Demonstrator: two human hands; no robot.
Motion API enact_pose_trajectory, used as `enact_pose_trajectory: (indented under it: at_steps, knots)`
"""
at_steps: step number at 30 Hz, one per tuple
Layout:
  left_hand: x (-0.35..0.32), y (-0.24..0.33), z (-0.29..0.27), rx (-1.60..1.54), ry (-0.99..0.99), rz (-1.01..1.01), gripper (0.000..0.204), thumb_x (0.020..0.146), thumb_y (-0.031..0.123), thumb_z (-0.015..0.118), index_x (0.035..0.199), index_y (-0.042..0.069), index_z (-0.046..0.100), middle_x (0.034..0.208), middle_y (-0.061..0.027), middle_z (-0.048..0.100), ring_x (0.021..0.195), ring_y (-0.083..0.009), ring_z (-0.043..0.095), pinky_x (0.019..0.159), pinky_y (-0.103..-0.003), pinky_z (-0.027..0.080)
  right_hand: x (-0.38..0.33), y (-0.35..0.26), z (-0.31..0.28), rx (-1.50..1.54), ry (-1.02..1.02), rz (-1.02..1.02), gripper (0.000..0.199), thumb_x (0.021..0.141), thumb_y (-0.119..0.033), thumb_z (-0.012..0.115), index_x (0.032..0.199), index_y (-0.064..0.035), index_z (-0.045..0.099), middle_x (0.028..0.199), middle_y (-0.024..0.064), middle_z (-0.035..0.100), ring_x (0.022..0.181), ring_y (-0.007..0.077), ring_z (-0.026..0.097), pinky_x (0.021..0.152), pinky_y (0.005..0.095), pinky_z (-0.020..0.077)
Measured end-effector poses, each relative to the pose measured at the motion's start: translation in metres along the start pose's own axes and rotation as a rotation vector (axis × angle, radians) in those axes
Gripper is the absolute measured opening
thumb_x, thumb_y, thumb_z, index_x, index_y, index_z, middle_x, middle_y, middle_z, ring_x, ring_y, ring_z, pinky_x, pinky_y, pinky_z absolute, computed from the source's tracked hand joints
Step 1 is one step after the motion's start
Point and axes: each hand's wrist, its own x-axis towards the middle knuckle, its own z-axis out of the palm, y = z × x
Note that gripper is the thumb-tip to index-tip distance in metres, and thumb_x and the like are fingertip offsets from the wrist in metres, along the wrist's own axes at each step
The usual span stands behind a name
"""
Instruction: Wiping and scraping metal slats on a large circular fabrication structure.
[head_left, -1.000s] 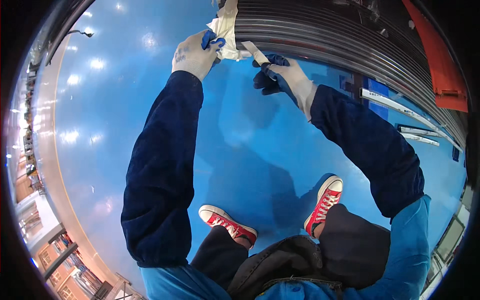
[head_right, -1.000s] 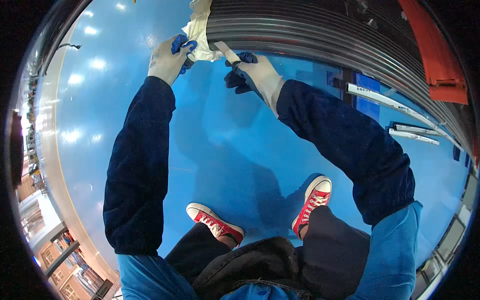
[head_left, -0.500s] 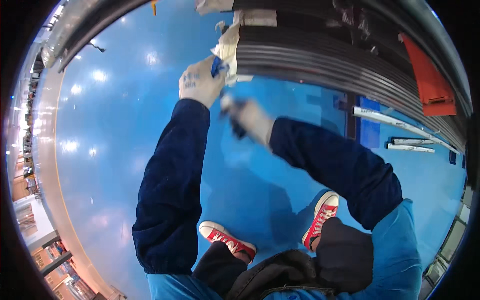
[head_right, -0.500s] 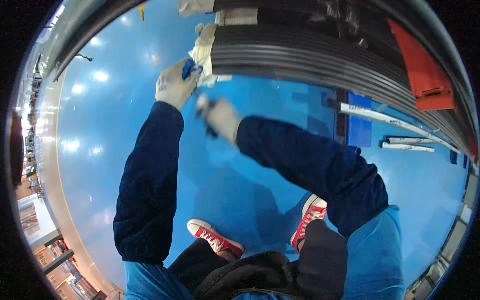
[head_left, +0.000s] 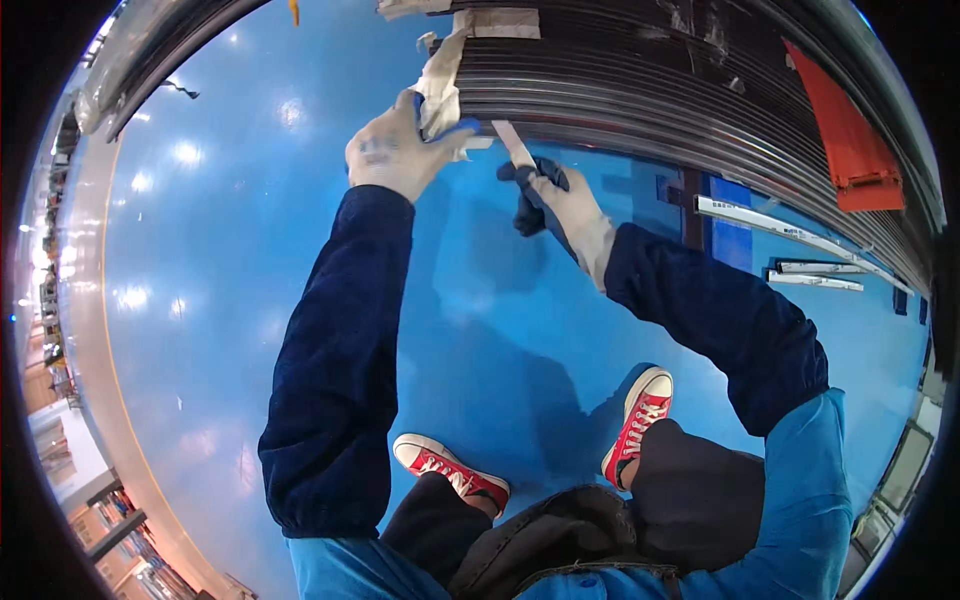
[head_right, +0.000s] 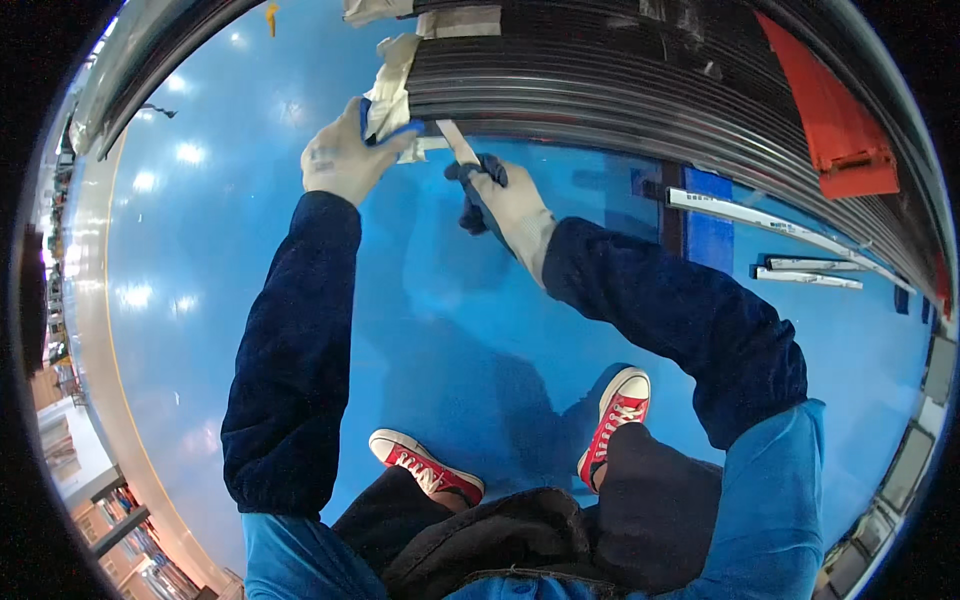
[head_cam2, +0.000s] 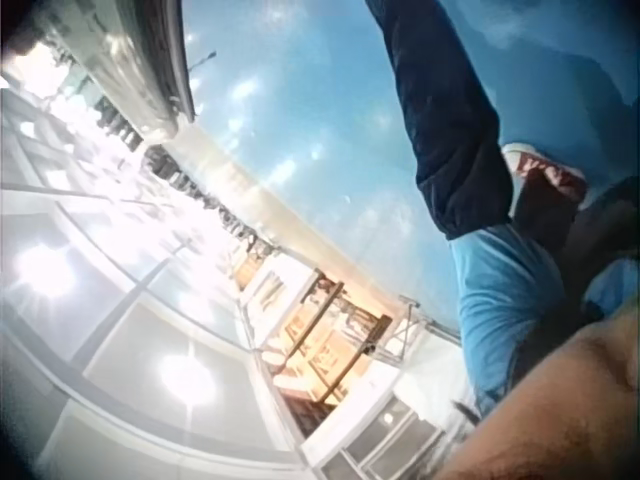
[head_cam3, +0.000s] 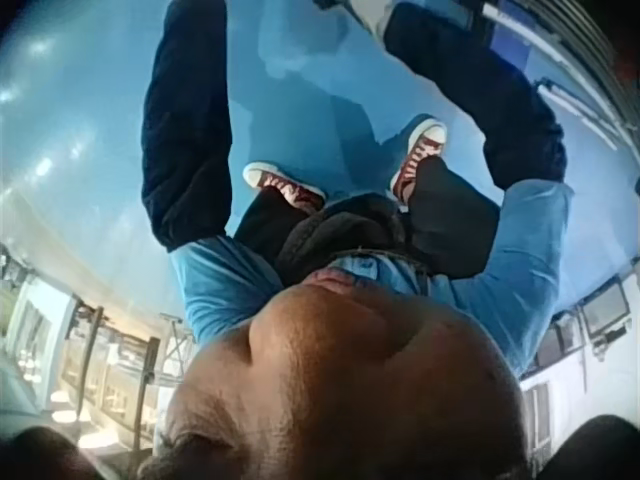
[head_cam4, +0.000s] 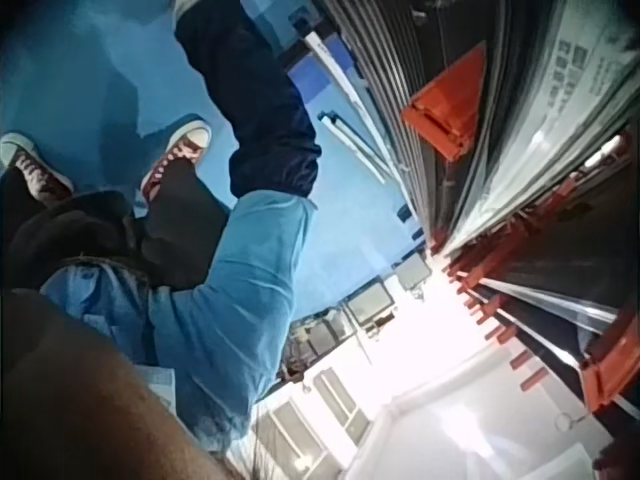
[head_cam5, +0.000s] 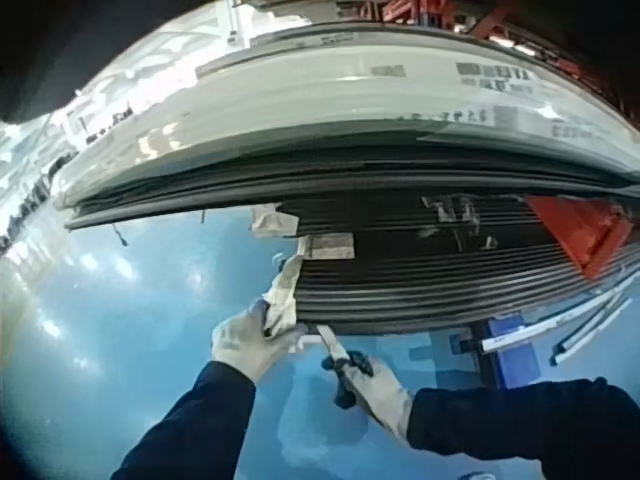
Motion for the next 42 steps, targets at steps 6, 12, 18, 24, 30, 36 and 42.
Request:
enact_pose_trajectory:
  at_steps: [6, 12, 18, 24, 30, 36, 42]
  knots:
    - [0.012, 0.009, -0.002, 0.077, -0.078, 0.065, 0.037, 0.076, 0.035, 0.060, 0.105, 0.012, 0.061, 0.086, -0.0067, 0.068, 0.077, -0.0250, 0.065, 0.068, -0.035, 0.048, 0.000, -0.024, 0.021, -0.005, 0.036, 0.014, 0.026, 0.091, -0.013, 0.041, 0.107, -0.0027, 0.058, 0.069, 0.0087, 0.060, 0.060, 0.0174, 0.060, 0.053, 0.0276, 0.0485]
    - [0.018, -0.021, 0.008, -0.323, -0.120, -0.081, 0.034, 0.076, 0.034, 0.060, 0.101, 0.012, 0.063, 0.086, -0.0060, 0.068, 0.077, -0.0250, 0.064, 0.068, -0.034, 0.048, 0.011, -0.022, 0.027, -0.095, -0.023, 0.126, 0.025, 0.091, -0.013, 0.040, 0.106, -0.0038, 0.057, 0.072, 0.0101, 0.062, 0.062, 0.0191, 0.063, 0.053, 0.0264, 0.0479]
    - [0.016, -0.021, 0.003, -0.384, -0.091, -0.104, 0.032, 0.076, 0.033, 0.059, 0.099, 0.012, 0.065, 0.086, -0.0068, 0.068, 0.076, -0.0253, 0.063, 0.068, -0.034, 0.048, 0.030, -0.014, 0.038, -0.132, -0.034, 0.175, 0.023, 0.091, -0.013, 0.041, 0.103, -0.0046, 0.058, 0.069, 0.0092, 0.061, 0.058, 0.0178, 0.061, 0.052, 0.0257, 0.0473]
    - [0.013, -0.012, 0.000, -0.191, 0.077, 0.024, 0.036, 0.075, 0.035, 0.059, 0.100, 0.010, 0.064, 0.085, -0.0079, 0.067, 0.075, -0.0235, 0.063, 0.065, -0.032, 0.048, 0.045, 0.009, 0.063, -0.012, -0.066, 0.137, 0.019, 0.088, -0.014, 0.045, 0.095, -0.0024, 0.059, 0.064, 0.0083, 0.057, 0.052, 0.0171, 0.057, 0.049, 0.0268, 0.0458]
    - [0.044, -0.092, -0.083, -0.431, 0.405, -0.174, 0.029, 0.078, 0.030, 0.061, 0.093, 0.006, 0.067, 0.065, -0.0035, 0.061, 0.053, -0.0119, 0.054, 0.050, -0.023, 0.041, -0.017, 0.055, 0.117, -0.374, -0.367, 0.207, 0.018, 0.085, -0.015, 0.051, 0.095, -0.0002, 0.056, 0.068, 0.0069, 0.056, 0.056, 0.0155, 0.054, 0.054, 0.0293, 0.0466]
    - [0.013, -0.134, -0.013, -0.112, 0.089, -0.203, 0.045, 0.076, 0.044, 0.058, 0.106, 0.010, 0.062, 0.096, -0.0095, 0.066, 0.091, -0.0277, 0.061, 0.077, -0.036, 0.046, -0.029, 0.053, 0.055, -0.283, -0.310, 0.153, 0.015, 0.088, -0.015, 0.048, 0.094, -0.0034, 0.056, 0.070, 0.0044, 0.056, 0.062, 0.0123, 0.055, 0.059, 0.0259, 0.0445]
    - [-0.004, -0.068, 0.022, -0.166, 0.029, 0.110, 0.076, 0.072, 0.049, 0.065, 0.134, 0.013, 0.039, 0.125, -0.0138, 0.051, 0.106, -0.0298, 0.055, 0.086, -0.037, 0.045, -0.060, 0.056, 0.009, -0.314, -0.235, 0.368, 0.013, 0.089, -0.011, 0.049, 0.097, -0.0034, 0.055, 0.069, 0.0044, 0.056, 0.061, 0.0132, 0.054, 0.060, 0.0249, 0.0439]
